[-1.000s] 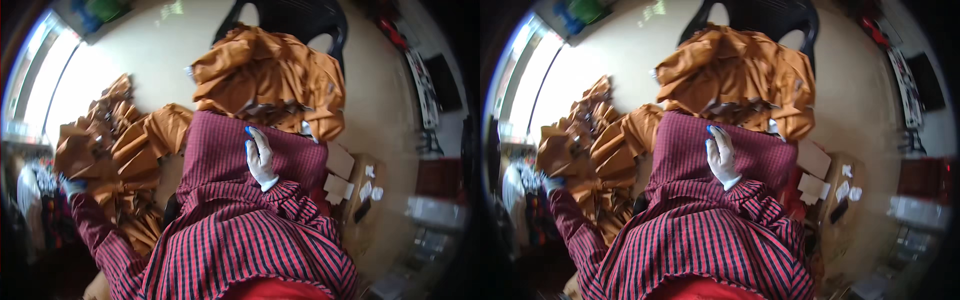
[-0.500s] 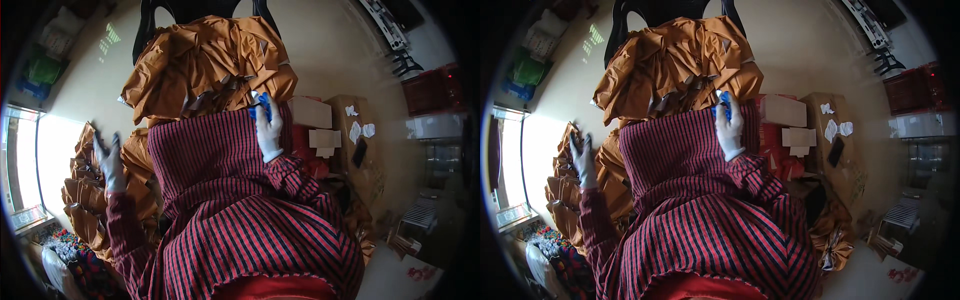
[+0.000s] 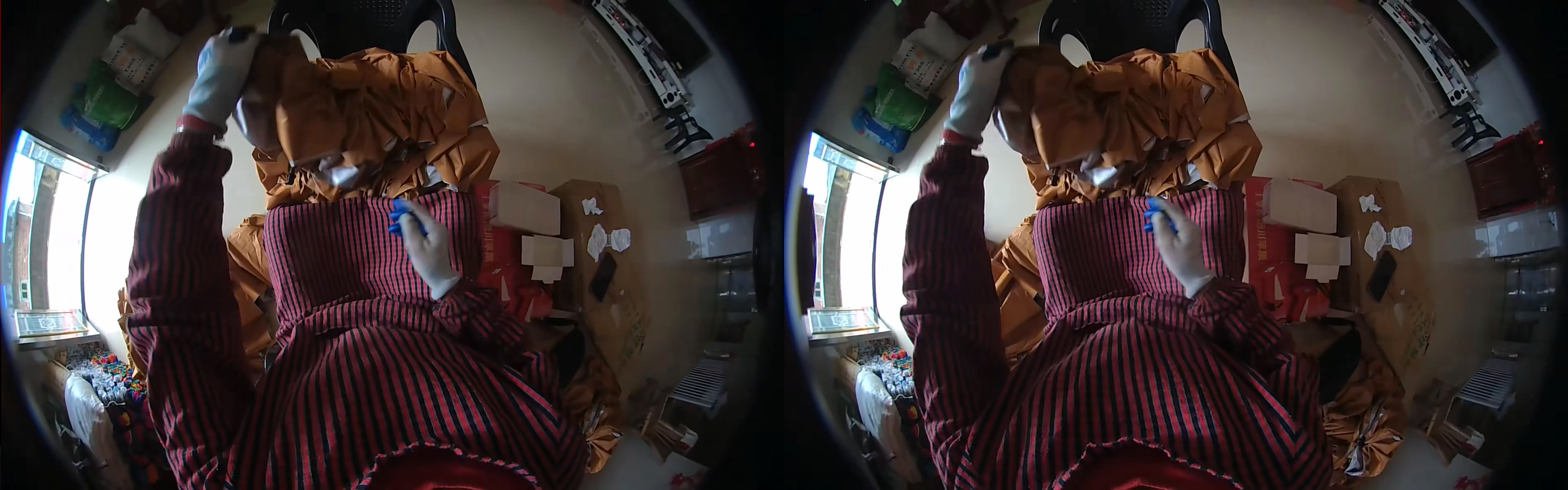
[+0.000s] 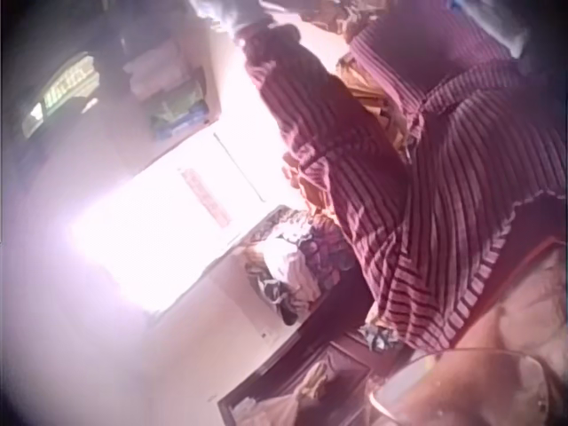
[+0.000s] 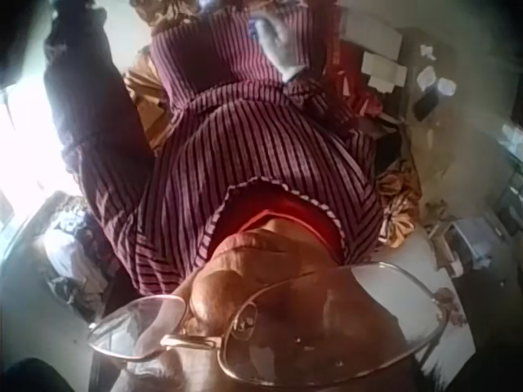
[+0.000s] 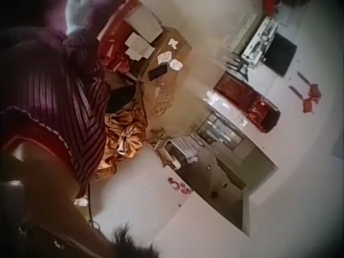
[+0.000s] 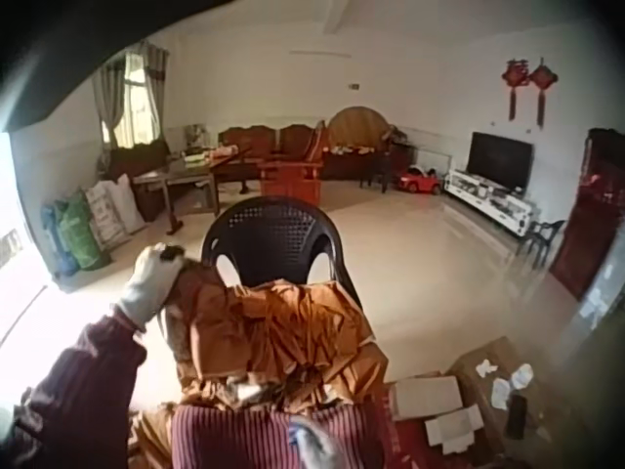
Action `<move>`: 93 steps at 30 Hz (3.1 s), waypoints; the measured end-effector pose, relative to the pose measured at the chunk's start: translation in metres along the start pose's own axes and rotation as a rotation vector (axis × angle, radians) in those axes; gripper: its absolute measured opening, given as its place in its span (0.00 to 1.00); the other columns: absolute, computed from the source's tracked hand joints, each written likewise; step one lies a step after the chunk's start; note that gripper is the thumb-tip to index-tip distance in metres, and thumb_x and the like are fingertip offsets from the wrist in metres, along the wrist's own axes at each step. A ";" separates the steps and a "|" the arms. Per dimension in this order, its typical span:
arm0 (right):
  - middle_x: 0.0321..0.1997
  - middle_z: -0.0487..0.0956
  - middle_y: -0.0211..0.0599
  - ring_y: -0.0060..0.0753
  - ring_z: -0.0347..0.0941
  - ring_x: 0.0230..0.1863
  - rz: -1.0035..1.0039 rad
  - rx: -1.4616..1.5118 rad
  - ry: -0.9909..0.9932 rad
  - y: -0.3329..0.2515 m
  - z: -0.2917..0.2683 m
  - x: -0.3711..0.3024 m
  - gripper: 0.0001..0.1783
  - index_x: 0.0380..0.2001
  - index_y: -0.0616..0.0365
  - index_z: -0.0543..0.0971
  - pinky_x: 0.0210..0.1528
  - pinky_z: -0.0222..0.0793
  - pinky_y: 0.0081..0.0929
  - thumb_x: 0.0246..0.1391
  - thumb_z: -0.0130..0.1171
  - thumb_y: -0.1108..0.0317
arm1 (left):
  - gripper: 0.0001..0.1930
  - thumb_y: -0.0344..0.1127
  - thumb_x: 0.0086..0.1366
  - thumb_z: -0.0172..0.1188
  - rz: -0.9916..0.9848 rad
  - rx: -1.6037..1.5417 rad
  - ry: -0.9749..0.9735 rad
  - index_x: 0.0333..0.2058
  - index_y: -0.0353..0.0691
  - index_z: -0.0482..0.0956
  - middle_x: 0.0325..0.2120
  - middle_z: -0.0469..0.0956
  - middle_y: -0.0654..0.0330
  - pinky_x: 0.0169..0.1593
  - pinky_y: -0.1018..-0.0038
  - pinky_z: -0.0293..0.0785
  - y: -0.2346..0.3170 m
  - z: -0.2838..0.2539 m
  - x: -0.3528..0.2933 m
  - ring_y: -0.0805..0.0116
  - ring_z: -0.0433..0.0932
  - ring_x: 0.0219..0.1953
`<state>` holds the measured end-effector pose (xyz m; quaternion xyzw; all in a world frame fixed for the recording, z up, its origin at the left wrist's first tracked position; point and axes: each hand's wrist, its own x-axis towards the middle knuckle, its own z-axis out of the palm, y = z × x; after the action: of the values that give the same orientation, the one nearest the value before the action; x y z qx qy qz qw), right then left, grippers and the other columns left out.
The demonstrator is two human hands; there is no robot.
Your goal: Attach and secure umbrella fabric to the metal frame ribs using a handheld tool.
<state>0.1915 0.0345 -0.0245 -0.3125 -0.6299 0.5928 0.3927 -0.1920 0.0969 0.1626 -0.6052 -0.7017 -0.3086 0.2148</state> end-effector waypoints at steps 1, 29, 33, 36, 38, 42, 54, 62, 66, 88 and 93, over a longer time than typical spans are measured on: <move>0.40 0.79 0.35 0.19 0.74 0.36 0.047 -0.041 -0.083 -0.005 0.009 0.001 0.16 0.51 0.64 0.74 0.36 0.72 0.18 0.63 0.49 0.68 | 0.14 0.40 0.59 0.60 0.056 -0.146 0.003 0.39 0.37 0.80 0.30 0.79 0.60 0.38 0.73 0.73 0.011 -0.008 0.014 0.66 0.77 0.32; 0.17 0.67 0.27 0.27 0.62 0.14 0.370 1.525 -0.759 -0.040 0.035 0.077 0.20 0.20 0.47 0.69 0.17 0.58 0.26 0.61 0.44 0.48 | 0.15 0.31 0.61 0.55 -0.151 0.001 0.123 0.47 0.34 0.77 0.37 0.81 0.58 0.45 0.69 0.76 -0.043 -0.141 -0.080 0.62 0.81 0.39; 0.25 0.73 0.36 0.42 0.71 0.25 -0.289 0.151 -0.544 -0.070 0.057 0.078 0.10 0.31 0.54 0.75 0.28 0.67 0.37 0.53 0.52 0.60 | 0.15 0.33 0.64 0.55 -0.864 -0.528 0.301 0.47 0.33 0.76 0.39 0.80 0.58 0.47 0.71 0.75 -0.111 -0.103 -0.222 0.65 0.79 0.41; 0.33 0.76 0.41 0.48 0.73 0.32 -0.884 -0.305 -0.324 -0.085 0.098 0.087 0.13 0.37 0.56 0.77 0.35 0.69 0.40 0.48 0.55 0.65 | 0.15 0.34 0.65 0.55 -1.155 -0.882 0.236 0.48 0.33 0.75 0.41 0.79 0.58 0.48 0.72 0.74 -0.051 -0.051 -0.323 0.67 0.77 0.42; 0.28 0.76 0.41 0.47 0.74 0.27 -1.112 -0.336 -0.162 -0.089 0.127 0.089 0.08 0.32 0.54 0.77 0.30 0.69 0.42 0.47 0.54 0.65 | 0.15 0.35 0.66 0.55 -1.087 -0.905 -0.071 0.48 0.33 0.74 0.42 0.78 0.59 0.49 0.73 0.74 0.024 -0.030 -0.357 0.68 0.76 0.43; 0.19 0.75 0.41 0.49 0.74 0.22 -1.035 -0.571 -0.437 -0.090 0.148 0.085 0.08 0.21 0.53 0.76 0.27 0.70 0.45 0.47 0.54 0.63 | 0.15 0.33 0.66 0.55 -0.861 -0.928 -0.422 0.49 0.32 0.74 0.40 0.78 0.61 0.51 0.76 0.69 0.142 -0.018 -0.344 0.70 0.75 0.44; 0.21 0.75 0.47 0.49 0.76 0.26 -0.975 -0.586 -0.410 -0.109 0.114 0.088 0.13 0.21 0.57 0.75 0.29 0.70 0.42 0.51 0.53 0.59 | 0.23 0.34 0.69 0.47 -0.740 -1.492 0.123 0.61 0.37 0.58 0.57 0.66 0.57 0.62 0.71 0.62 0.125 -0.001 -0.274 0.64 0.66 0.58; 0.24 0.74 0.48 0.52 0.74 0.26 -0.641 -0.258 -0.506 -0.087 0.127 0.074 0.11 0.24 0.61 0.73 0.27 0.68 0.44 0.50 0.54 0.63 | 0.17 0.34 0.70 0.46 -0.858 -1.375 0.262 0.55 0.37 0.64 0.50 0.70 0.59 0.52 0.72 0.67 0.094 -0.002 -0.285 0.65 0.71 0.48; 0.26 0.77 0.50 0.53 0.75 0.28 -0.565 -0.239 -0.619 -0.090 0.137 0.062 0.13 0.27 0.63 0.75 0.30 0.69 0.43 0.55 0.51 0.63 | 0.15 0.34 0.70 0.45 -0.862 -1.155 0.304 0.52 0.37 0.67 0.46 0.72 0.59 0.48 0.73 0.70 0.043 -0.025 -0.254 0.66 0.73 0.43; 0.27 0.79 0.48 0.49 0.77 0.33 -0.345 -0.327 -0.820 -0.085 0.191 0.023 0.25 0.26 0.60 0.78 0.38 0.69 0.43 0.59 0.41 0.50 | 0.18 0.38 0.55 0.56 -0.384 -0.074 -0.373 0.44 0.38 0.71 0.40 0.73 0.46 0.46 0.61 0.69 -0.237 -0.092 -0.183 0.48 0.72 0.46; 0.22 0.78 0.44 0.44 0.78 0.27 -0.284 -0.289 -0.881 -0.088 0.152 0.008 0.21 0.27 0.59 0.79 0.33 0.70 0.39 0.59 0.46 0.53 | 0.16 0.39 0.68 0.46 -1.227 -1.019 0.701 0.44 0.30 0.71 0.41 0.76 0.43 0.40 0.57 0.75 -0.183 -0.122 -0.178 0.48 0.77 0.39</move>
<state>0.0622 -0.0434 0.0657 0.0060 -0.8485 0.5158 0.1179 -0.3490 -0.1289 0.0981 -0.0125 -0.5738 -0.8147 -0.0827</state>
